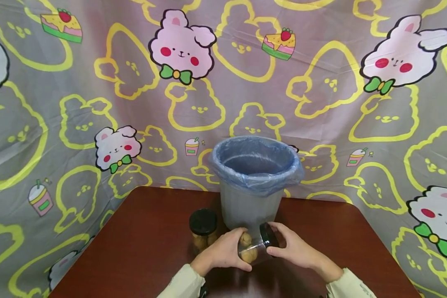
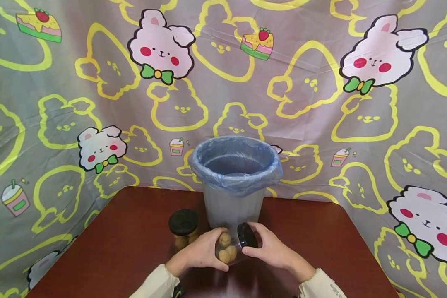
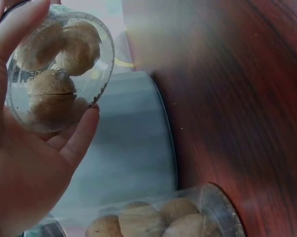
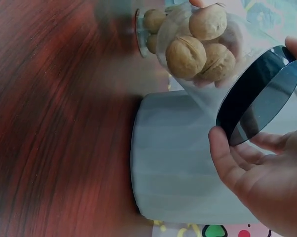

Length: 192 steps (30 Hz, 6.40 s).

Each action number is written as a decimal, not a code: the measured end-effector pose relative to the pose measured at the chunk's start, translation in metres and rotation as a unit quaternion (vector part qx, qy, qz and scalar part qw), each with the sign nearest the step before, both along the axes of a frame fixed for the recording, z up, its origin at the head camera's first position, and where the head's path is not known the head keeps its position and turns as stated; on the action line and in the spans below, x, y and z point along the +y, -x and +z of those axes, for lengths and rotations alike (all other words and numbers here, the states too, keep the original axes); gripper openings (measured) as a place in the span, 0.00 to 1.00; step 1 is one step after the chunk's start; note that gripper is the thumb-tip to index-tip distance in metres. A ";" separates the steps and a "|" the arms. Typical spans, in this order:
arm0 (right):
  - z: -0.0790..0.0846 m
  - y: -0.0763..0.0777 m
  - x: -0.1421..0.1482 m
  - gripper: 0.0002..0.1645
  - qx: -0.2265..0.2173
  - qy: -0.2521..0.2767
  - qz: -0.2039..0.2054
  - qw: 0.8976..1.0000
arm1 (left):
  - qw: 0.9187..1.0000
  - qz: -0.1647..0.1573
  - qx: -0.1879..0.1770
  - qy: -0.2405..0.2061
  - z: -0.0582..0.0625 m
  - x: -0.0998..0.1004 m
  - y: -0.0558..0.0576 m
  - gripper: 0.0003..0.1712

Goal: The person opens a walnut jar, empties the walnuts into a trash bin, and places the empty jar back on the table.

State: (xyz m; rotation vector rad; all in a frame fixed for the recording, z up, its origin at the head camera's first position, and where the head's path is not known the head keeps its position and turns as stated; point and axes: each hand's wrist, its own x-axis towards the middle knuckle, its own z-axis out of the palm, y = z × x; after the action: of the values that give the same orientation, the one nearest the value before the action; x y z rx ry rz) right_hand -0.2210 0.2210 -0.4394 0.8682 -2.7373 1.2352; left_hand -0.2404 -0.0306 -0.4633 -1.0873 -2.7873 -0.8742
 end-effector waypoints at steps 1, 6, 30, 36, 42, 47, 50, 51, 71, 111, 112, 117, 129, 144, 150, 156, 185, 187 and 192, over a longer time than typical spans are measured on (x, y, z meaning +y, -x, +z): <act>0.000 0.001 0.000 0.41 -0.002 0.006 0.006 1.000 | 1.000 0.001 -0.002 -0.001 0.000 0.000 0.000 0.54; 0.000 0.003 0.001 0.41 0.003 0.029 0.031 0.999 | 1.000 -0.001 -0.014 -0.003 0.000 -0.001 0.001 0.54; -0.004 0.004 0.001 0.44 -0.028 0.010 0.026 0.999 | 1.000 0.006 -0.020 0.007 -0.003 0.000 0.002 0.54; -0.005 0.003 -0.001 0.41 -0.035 0.020 0.024 0.999 | 1.000 0.005 -0.023 0.006 -0.004 0.001 0.002 0.54; -0.004 0.005 0.000 0.40 -0.024 0.027 0.040 0.999 | 1.000 -0.002 -0.025 0.004 -0.004 -0.001 0.003 0.53; -0.007 0.005 0.002 0.42 -0.004 0.032 0.058 0.998 | 0.999 -0.009 -0.040 -0.001 -0.004 -0.002 0.002 0.52; -0.009 0.005 0.003 0.44 0.001 0.034 0.062 0.998 | 0.999 -0.014 -0.048 -0.003 -0.004 -0.002 0.003 0.51; -0.009 0.005 0.003 0.44 0.003 0.033 0.061 0.998 | 0.999 -0.015 -0.049 -0.002 -0.004 -0.002 0.003 0.51; -0.008 0.003 0.001 0.46 0.029 0.016 0.056 0.998 | 0.999 -0.004 -0.048 0.004 -0.003 -0.005 0.002 0.53; -0.014 0.007 -0.001 0.47 0.021 0.044 0.061 0.997 | 0.997 -0.015 -0.078 -0.014 -0.003 -0.008 0.004 0.50; -0.015 0.006 0.000 0.48 0.024 0.046 0.064 0.997 | 0.997 -0.016 -0.075 -0.013 -0.003 -0.008 0.003 0.50; -0.014 0.008 -0.001 0.49 0.029 0.044 0.079 0.995 | 0.997 -0.011 -0.073 -0.018 -0.003 -0.010 0.002 0.50; -0.004 0.007 -0.009 0.40 -0.019 0.041 0.038 0.998 | 0.998 0.008 -0.053 -0.016 -0.004 -0.012 0.005 0.53; -0.008 0.002 -0.005 0.41 0.025 0.050 0.071 0.996 | 0.996 -0.011 -0.078 -0.032 -0.007 -0.012 0.001 0.51; -0.008 0.003 -0.002 0.46 0.043 0.040 0.085 0.995 | 0.998 -0.021 -0.055 -0.022 -0.003 -0.013 0.000 0.50; -0.006 0.002 0.000 0.48 0.014 0.035 0.074 0.997 | 0.999 -0.011 -0.040 -0.017 -0.004 -0.010 -0.001 0.52; 0.002 0.000 0.001 0.43 0.021 0.022 0.077 0.997 | 0.992 -0.045 -0.093 -0.066 -0.007 -0.008 0.000 0.51; 0.001 0.000 0.003 0.44 0.030 0.022 0.088 0.995 | 0.992 -0.046 -0.100 -0.066 -0.007 -0.007 0.000 0.51; -0.002 0.000 0.003 0.45 -0.016 0.017 0.079 0.997 | 0.995 -0.022 -0.088 -0.051 -0.011 -0.005 -0.001 0.52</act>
State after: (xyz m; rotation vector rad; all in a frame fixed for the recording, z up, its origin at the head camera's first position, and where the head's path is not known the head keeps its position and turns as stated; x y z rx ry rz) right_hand -0.2206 0.2244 -0.4411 1.0886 -2.7093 1.3274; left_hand -0.2392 -0.0359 -0.4743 -1.1117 -2.8269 -1.1572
